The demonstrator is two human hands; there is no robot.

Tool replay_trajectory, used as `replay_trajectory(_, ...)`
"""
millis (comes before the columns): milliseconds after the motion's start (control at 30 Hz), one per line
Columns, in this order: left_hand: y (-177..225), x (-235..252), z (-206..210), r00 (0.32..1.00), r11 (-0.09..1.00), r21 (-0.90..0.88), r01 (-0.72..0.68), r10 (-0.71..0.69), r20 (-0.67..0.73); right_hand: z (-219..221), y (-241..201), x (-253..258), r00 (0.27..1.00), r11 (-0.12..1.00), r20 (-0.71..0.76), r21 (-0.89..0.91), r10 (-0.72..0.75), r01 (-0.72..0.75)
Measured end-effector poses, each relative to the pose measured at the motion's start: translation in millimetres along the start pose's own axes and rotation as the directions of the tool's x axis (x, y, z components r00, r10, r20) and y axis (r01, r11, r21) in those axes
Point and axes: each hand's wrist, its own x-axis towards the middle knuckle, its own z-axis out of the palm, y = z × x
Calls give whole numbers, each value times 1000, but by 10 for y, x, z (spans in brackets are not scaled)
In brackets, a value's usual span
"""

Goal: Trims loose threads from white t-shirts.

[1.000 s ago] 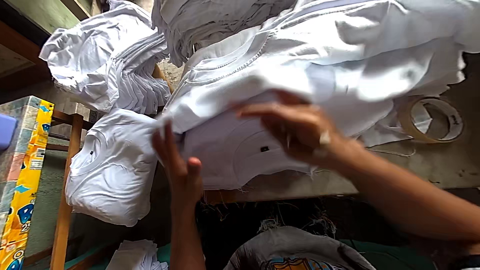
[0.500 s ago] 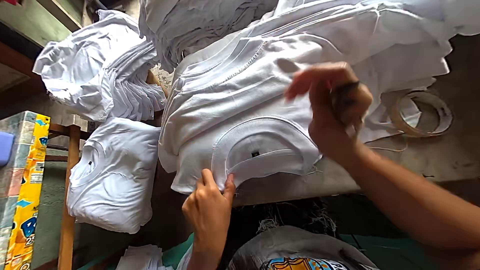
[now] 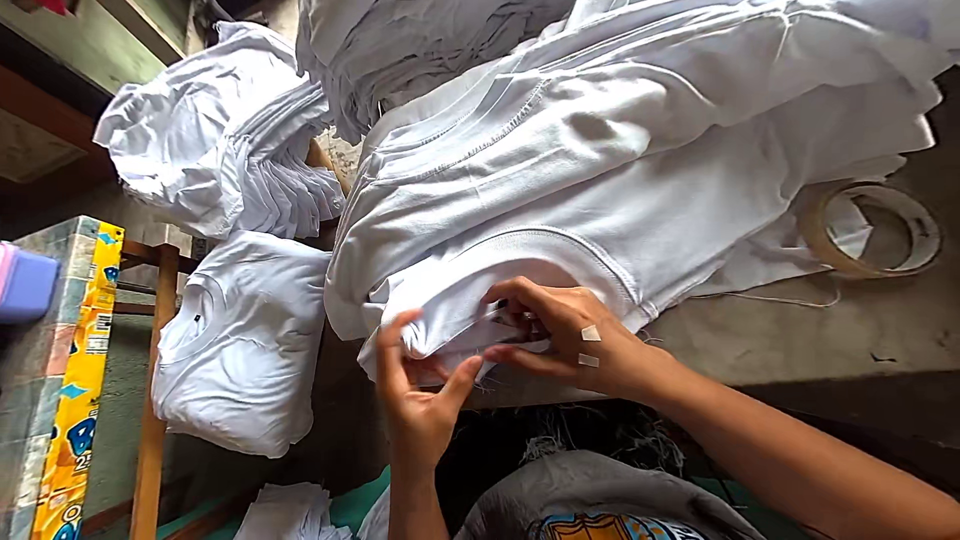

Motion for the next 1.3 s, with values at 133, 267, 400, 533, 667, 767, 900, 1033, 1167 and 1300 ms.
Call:
replay_trajectory(133,-84,-15,63,983,985,126,-121,136,-119,-123,-18,46,995,1000,100,-7,-20,21)
replay_trajectory(267,-45,-72,-7,993,964,-239,-116,121,5,-189,73,64,986,980,84,-121,-145,155)
replay_trajectory(400,-53,-103,26,991,966,-221,-132,134,-6,-40,-10,180,956,952,88,-105,-279,287)
replay_trajectory(533,-47,-108,2,994,905,-412,-103,114,1,5,-18,253,959,962,95,-24,-268,271)
replay_trajectory(667,-108,-82,31,996,887,-453,-90,66,-67,-5,-14,241,963,969,111,16,-245,245)
replay_trajectory(767,-156,-68,20,988,915,-386,-119,71,-136,-10,7,238,964,971,119,57,-238,232)
replay_trajectory(900,-147,-76,-5,963,937,-306,-170,92,-253,-3,-31,207,964,968,87,-2,-251,252)
replay_trajectory(1033,-52,-164,-65,975,970,-174,-168,137,-178,100,-244,133,938,920,-9,-201,-347,338)
replay_trajectory(1167,-18,-221,-89,974,976,-29,-216,213,-81,270,-340,140,917,898,-81,-256,-390,359)
replay_trajectory(1300,39,-263,-124,958,904,338,-262,286,-22,313,-364,165,942,943,-149,-192,-301,271)
